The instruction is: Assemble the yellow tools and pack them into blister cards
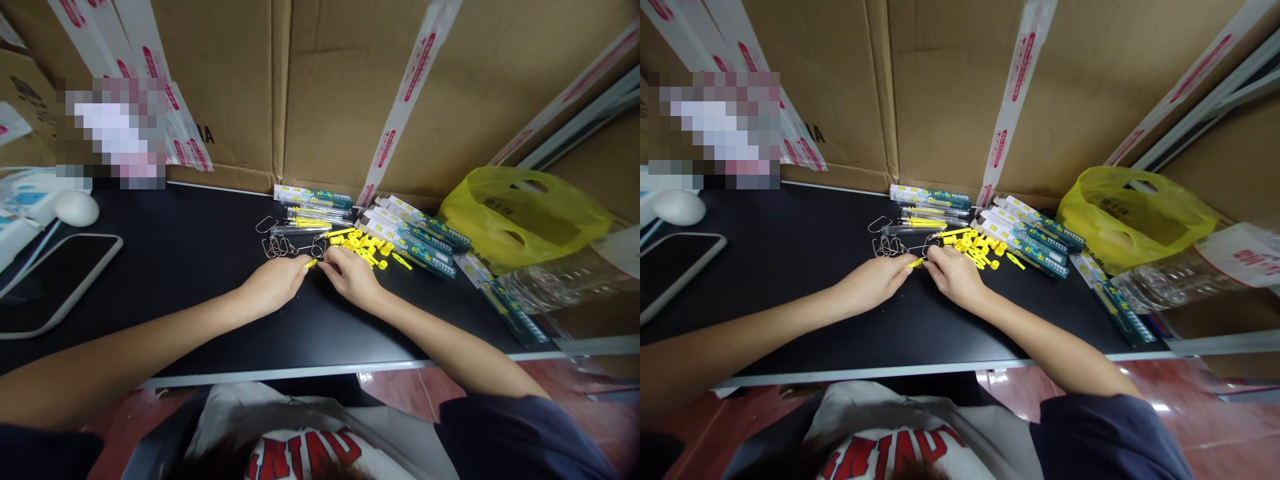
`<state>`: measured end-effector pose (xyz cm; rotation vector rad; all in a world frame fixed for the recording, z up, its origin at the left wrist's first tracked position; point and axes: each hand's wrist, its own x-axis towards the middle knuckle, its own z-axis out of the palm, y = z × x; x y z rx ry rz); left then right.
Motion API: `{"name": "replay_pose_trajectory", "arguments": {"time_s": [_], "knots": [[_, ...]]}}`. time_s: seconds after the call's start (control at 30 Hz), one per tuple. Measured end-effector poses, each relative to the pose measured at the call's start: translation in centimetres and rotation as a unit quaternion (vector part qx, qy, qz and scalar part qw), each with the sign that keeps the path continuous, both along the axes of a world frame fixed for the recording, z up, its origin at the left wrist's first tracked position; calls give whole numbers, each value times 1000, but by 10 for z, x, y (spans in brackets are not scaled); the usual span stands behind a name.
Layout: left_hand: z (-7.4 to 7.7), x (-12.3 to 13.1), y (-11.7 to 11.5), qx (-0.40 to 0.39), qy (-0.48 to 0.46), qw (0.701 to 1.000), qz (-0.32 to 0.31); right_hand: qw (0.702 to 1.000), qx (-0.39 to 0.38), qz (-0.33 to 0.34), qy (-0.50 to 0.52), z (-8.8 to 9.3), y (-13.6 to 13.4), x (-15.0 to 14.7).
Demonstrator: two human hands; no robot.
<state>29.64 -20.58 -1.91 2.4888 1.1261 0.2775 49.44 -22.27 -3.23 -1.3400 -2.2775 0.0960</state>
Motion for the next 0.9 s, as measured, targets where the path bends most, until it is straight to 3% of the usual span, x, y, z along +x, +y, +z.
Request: {"name": "replay_pose_trajectory", "arguments": {"time_s": [0.3,0.6,0.9], "knots": [[-1,2,-3,-27,-52,998,-8,1000,10,-7,-1,1,-2,-2],[4,2,-7,-100,-139,985,4,996,90,-10,-29,2,-4,-3],[-8,3,-8,-19,-69,997,7,996,85,-3,-11,-2,-3,-2]]}}
